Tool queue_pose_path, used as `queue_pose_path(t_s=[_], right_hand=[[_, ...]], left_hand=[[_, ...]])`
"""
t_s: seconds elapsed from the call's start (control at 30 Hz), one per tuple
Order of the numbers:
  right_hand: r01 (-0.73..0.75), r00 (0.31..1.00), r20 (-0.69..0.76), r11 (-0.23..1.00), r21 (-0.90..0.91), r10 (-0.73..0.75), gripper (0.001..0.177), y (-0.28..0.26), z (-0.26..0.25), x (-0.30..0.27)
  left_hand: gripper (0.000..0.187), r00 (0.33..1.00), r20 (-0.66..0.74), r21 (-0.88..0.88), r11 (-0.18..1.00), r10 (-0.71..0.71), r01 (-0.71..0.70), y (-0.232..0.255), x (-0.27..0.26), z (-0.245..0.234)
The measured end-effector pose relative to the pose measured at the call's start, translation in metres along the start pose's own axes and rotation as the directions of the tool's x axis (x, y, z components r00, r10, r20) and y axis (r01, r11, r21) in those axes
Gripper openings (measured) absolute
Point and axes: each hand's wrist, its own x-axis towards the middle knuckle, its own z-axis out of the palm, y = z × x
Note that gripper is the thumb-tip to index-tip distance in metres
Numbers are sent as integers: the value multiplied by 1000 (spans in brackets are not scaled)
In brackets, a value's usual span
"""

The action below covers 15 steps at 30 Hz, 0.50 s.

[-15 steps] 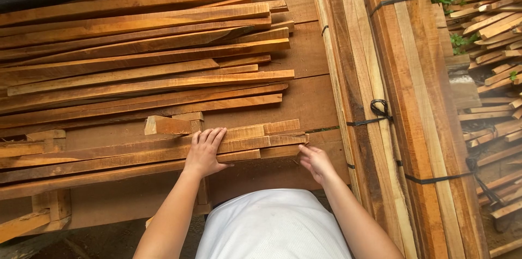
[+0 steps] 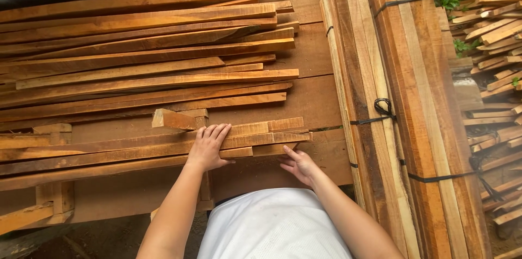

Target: The person arranges thin wooden planks on a workbench, aligning them into a neat stack. They then use a black strap to tie the stack of planks together, securing it with a knot.

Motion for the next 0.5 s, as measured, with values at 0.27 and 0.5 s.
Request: queue_pose_path(t_s=[0.27,0.5], right_hand=[[-69,995,96,906,418,31,85,1,43,12],[-58,996,91,916,398,23,75,9,32,30]], left_hand=[[128,1000,-28,-12,1000,-1,1,-6,-4,2],[131,999,-42,33,999,25,-24,-4,2,6]])
